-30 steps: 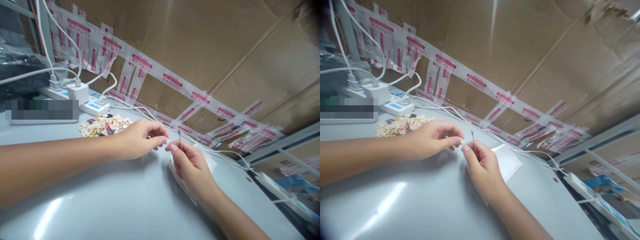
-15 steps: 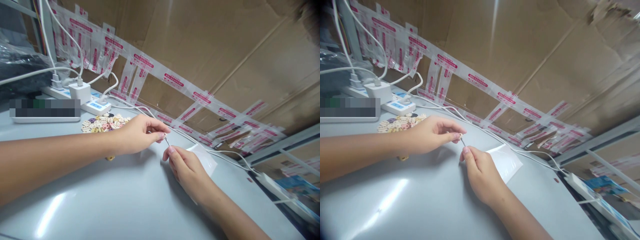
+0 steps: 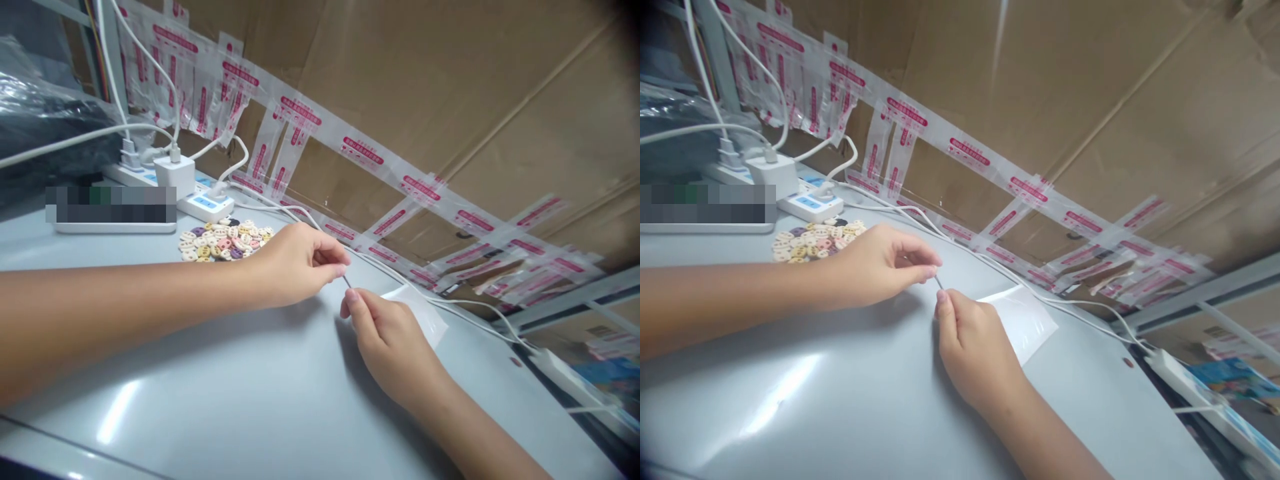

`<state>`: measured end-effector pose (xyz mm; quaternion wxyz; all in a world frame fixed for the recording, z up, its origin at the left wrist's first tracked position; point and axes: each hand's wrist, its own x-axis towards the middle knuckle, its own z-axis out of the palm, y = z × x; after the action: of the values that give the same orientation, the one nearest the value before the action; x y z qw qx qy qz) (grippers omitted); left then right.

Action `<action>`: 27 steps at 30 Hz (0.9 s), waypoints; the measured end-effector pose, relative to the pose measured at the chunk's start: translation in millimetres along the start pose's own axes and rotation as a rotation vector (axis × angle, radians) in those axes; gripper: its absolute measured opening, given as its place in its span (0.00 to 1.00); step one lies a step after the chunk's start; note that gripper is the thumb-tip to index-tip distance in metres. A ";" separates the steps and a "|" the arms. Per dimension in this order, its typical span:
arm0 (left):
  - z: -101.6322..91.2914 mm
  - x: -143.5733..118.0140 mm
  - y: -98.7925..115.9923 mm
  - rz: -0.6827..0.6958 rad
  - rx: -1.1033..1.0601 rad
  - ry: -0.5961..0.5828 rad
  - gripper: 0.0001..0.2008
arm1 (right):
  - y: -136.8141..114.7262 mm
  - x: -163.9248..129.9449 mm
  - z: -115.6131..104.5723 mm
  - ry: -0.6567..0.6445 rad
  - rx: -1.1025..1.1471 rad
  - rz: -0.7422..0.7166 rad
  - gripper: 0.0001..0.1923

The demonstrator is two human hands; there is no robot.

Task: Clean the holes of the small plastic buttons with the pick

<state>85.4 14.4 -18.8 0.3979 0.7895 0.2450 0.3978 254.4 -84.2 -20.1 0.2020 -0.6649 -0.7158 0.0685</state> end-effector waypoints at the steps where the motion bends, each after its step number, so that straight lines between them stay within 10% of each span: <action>1: 0.2 -0.3 -1.1 0.042 0.063 0.002 0.06 | -1.1 -0.6 0.5 0.000 -0.023 0.003 0.24; 7: -0.6 -1.3 -4.1 0.286 0.377 -0.017 0.08 | -3.0 -2.1 3.1 -0.015 -0.098 0.027 0.25; 14: -5.4 1.1 -4.6 -0.037 0.096 -0.049 0.09 | 5.8 3.2 2.0 0.049 0.311 0.154 0.19; 27: -2.7 -3.1 6.7 -0.044 0.042 -0.213 0.11 | 7.2 5.5 8.4 0.077 0.828 0.278 0.19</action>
<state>81.9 9.6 -13.7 0.4137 0.8299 0.2268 0.2979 257.7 -76.6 -29.3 0.4667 -0.6199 -0.5239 0.3514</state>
